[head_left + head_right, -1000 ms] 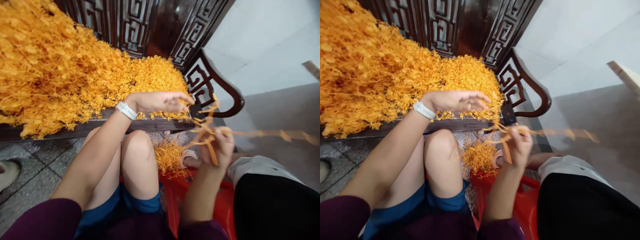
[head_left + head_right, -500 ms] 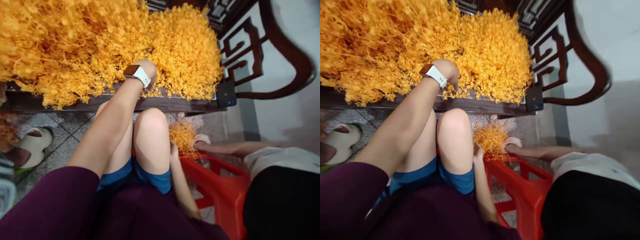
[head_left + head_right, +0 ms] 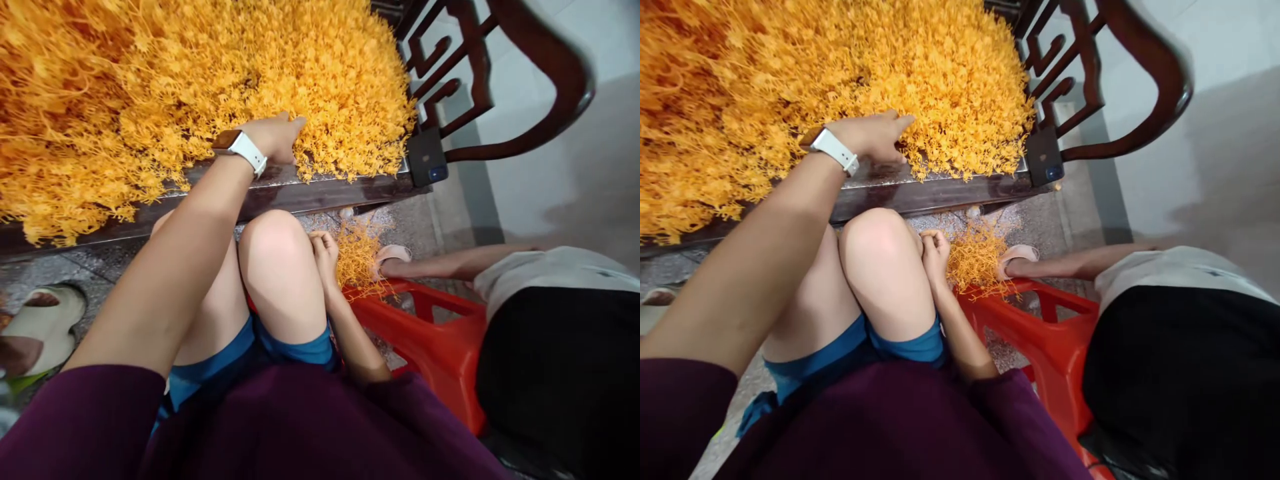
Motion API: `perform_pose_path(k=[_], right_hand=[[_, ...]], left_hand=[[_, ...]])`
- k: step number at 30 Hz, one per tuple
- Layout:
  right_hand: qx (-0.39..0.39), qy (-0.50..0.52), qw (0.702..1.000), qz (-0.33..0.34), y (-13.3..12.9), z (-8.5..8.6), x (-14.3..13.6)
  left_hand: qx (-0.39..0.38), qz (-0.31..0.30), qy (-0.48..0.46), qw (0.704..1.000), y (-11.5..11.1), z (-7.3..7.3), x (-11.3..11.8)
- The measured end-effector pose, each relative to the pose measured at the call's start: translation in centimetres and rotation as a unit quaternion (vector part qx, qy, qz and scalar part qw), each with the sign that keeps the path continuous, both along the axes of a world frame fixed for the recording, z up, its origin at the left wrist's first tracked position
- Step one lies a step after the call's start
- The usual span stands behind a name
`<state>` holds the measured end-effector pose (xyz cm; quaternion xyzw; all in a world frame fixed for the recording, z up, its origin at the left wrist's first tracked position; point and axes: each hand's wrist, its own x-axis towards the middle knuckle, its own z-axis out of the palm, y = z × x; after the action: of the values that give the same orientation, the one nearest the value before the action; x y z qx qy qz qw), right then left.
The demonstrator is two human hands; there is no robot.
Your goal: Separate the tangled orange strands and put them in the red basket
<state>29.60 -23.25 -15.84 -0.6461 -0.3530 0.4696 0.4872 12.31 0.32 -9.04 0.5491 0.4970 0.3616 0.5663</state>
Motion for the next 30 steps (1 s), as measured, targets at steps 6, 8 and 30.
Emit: perform_pose_path(k=[6, 8, 30], right_hand=[[0.016, -0.006, 1.000, -0.007, 0.5, -0.6, -0.3], [0.019, -0.018, 1.000, -0.012, 0.6, -0.8, -0.4], [0.020, -0.007, 1.000, 0.008, 1.4, -0.6, 0.0]], left_hand=[[0.013, -0.016, 0.081, 0.997, -0.5, 2.1, 0.1], [0.054, -0.028, 0.184, 0.981, -1.0, 3.2, 0.0], [0.009, 0.301, 0.333, 0.893, -0.2, 5.9, -7.4]])
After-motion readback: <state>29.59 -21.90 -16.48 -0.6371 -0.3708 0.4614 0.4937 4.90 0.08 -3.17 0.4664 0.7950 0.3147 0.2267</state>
